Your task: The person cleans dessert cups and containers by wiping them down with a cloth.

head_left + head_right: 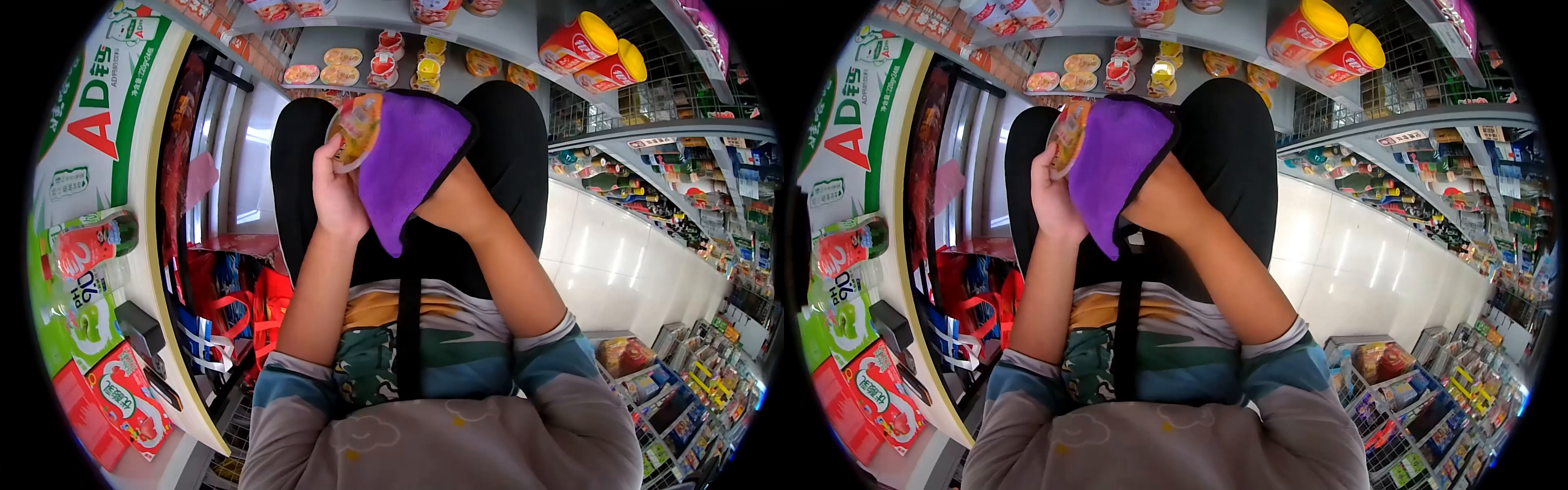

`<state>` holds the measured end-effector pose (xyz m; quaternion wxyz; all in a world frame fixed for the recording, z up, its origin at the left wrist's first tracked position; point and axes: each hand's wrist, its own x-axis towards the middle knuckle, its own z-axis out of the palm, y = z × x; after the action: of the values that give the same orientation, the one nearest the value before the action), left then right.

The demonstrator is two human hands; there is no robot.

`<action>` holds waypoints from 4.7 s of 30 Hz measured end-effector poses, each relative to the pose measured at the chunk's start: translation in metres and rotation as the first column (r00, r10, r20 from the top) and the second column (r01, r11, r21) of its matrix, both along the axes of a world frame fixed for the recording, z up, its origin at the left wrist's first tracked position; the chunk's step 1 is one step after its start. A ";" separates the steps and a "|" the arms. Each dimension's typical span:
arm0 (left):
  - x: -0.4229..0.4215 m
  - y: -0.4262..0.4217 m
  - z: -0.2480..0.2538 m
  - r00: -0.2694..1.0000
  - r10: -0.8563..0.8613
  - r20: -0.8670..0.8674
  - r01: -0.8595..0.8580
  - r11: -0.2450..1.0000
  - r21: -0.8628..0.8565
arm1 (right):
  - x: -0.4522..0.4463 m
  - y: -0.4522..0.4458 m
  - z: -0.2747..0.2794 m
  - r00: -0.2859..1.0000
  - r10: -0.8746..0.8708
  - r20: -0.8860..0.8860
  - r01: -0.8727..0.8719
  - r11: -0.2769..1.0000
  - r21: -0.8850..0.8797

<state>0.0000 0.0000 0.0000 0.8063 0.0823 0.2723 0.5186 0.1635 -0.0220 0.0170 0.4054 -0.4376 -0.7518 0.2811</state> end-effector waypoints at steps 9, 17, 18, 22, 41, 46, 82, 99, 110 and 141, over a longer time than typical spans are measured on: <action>-0.017 -0.007 0.000 0.865 -0.430 -0.258 0.457 0.888 0.048 | 0.011 -0.017 -0.018 0.889 0.017 -0.458 -0.157 0.950 -0.269; -0.030 0.002 0.002 0.740 -0.561 -0.370 0.625 0.777 0.073 | 0.008 -0.021 -0.021 0.871 -0.015 -0.490 -0.228 0.873 -0.432; -0.022 0.000 0.010 0.759 -0.491 -0.427 0.569 0.820 0.069 | 0.006 -0.019 -0.019 0.886 -0.081 -0.457 -0.146 0.886 -0.440; -0.001 0.003 0.021 0.848 -0.238 -0.473 0.331 0.936 0.121 | -0.011 -0.006 -0.009 0.923 -0.225 -0.311 0.099 0.923 -0.371; -0.012 0.017 0.026 0.571 0.057 -0.819 0.321 0.903 0.286 | -0.028 0.013 -0.013 0.996 -0.036 -0.076 0.006 0.932 -0.362; -0.005 0.019 0.016 0.343 0.116 -0.932 0.288 0.931 0.222 | -0.032 0.020 -0.012 0.990 -0.037 0.138 0.080 0.945 -0.318; -0.034 0.063 0.033 0.513 0.734 -0.444 0.809 -0.240 0.537 | 0.001 0.002 -0.021 0.794 0.370 -0.482 -0.597 0.625 -0.503; -0.020 0.016 0.020 0.025 0.358 -0.933 0.793 0.562 0.237 | -0.011 0.003 -0.014 0.996 0.000 -0.090 -0.035 0.925 -0.378; -0.044 0.041 0.001 0.289 0.625 -0.725 0.911 0.053 0.408 | 0.005 -0.004 -0.014 0.940 0.232 -0.252 -0.315 0.874 -0.371; -0.028 0.016 0.021 0.267 0.594 -0.759 0.782 0.327 0.531 | 0.018 -0.005 -0.010 0.829 0.157 -0.536 -0.428 0.795 -0.429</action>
<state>-0.0277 0.0157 0.0212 0.2782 0.8421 0.3290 0.3244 0.1817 -0.0274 0.0068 0.3888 -0.3241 -0.5809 0.6375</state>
